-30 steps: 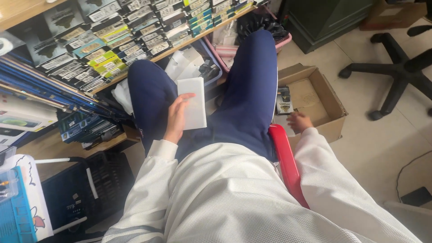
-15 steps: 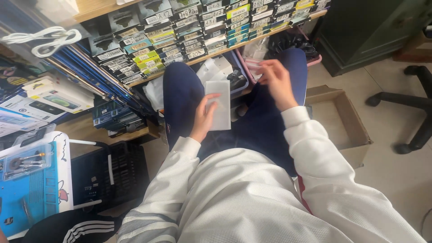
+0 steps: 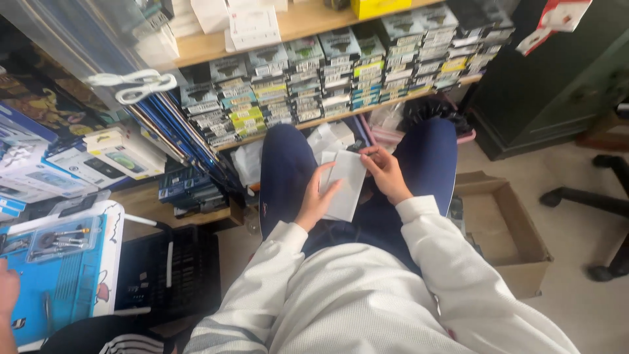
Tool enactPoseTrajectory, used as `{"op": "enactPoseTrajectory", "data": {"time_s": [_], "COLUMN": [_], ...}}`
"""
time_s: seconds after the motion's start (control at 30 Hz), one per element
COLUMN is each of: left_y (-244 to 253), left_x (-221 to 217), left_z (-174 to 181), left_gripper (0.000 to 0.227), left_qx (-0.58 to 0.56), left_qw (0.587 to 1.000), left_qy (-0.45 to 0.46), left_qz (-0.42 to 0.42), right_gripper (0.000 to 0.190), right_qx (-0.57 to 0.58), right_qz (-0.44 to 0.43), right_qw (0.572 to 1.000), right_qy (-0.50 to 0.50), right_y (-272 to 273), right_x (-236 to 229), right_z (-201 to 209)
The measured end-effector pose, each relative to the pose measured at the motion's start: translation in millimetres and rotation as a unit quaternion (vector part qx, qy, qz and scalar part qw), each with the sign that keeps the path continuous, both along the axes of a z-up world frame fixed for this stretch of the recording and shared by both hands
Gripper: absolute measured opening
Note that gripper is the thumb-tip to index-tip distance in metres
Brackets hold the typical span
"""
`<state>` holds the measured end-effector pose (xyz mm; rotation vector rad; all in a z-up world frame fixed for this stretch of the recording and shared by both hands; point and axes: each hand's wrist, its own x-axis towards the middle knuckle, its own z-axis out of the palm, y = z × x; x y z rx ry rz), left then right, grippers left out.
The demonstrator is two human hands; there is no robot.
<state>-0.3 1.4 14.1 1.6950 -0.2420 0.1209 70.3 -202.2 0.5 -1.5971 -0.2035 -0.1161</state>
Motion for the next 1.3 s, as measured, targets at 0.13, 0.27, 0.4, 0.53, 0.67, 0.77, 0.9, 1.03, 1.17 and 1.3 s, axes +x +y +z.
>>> {"op": "enactPoseTrajectory", "data": {"time_s": [0.13,0.27,0.4,0.53,0.67,0.77,0.9,1.03,1.17,1.3], "left_y": [-1.3,-1.1,-0.7,-2.2,-6.5,-6.2,-5.6,-5.4,-5.5,2.5], "left_x": [-1.9,4.1,-0.8,-1.4,-6.4,-10.7,-12.8,-6.9,-9.2,14.0], "left_z": [-0.5,-6.0,2.5,4.9,9.0,12.1,14.9,8.7,14.7,-35.1], "left_gripper": [0.055,0.05,0.034,0.033,0.033,0.036,0.041,0.042,0.044,0.045], "left_qx": [0.004,0.025,0.039,0.051,0.059,0.065,0.088,0.098,0.107,0.123], "left_qw": [1.0,0.995,0.997,0.998,0.998,0.997,0.995,0.995,0.994,0.992], "left_qy": [0.0,0.099,0.067,0.044,0.028,0.031,0.034,0.021,0.02,0.013], "left_qz": [0.014,0.004,-0.008,-0.01,-0.017,-0.015,-0.021,-0.022,-0.028,-0.038], "right_gripper": [0.015,0.016,0.02,0.024,0.021,0.016,0.013,0.01,0.013,0.015], "right_qx": [0.027,0.054,0.088,0.096,0.109,0.09,0.08,0.097,0.14,0.204], "right_qz": [-0.02,-0.021,-0.009,-0.009,0.005,0.027,0.041,0.036,0.014,-0.047], "right_qw": [0.999,0.997,0.99,0.987,0.979,0.982,0.985,0.984,0.979,0.968], "right_qy": [0.011,0.05,0.108,0.126,0.172,0.163,0.15,0.144,0.146,0.138], "right_y": [1.5,2.2,0.9,-2.0,-3.9,0.5,1.0,-2.7,-8.5,-11.4], "right_x": [-2.7,-4.9,-7.6,0.8,1.3,-7.3,-11.1,-8.7,2.7,0.0], "right_z": [8.6,17.9,21.4,11.9,9.3,21.9,28.3,26.3,13.1,21.8]}}
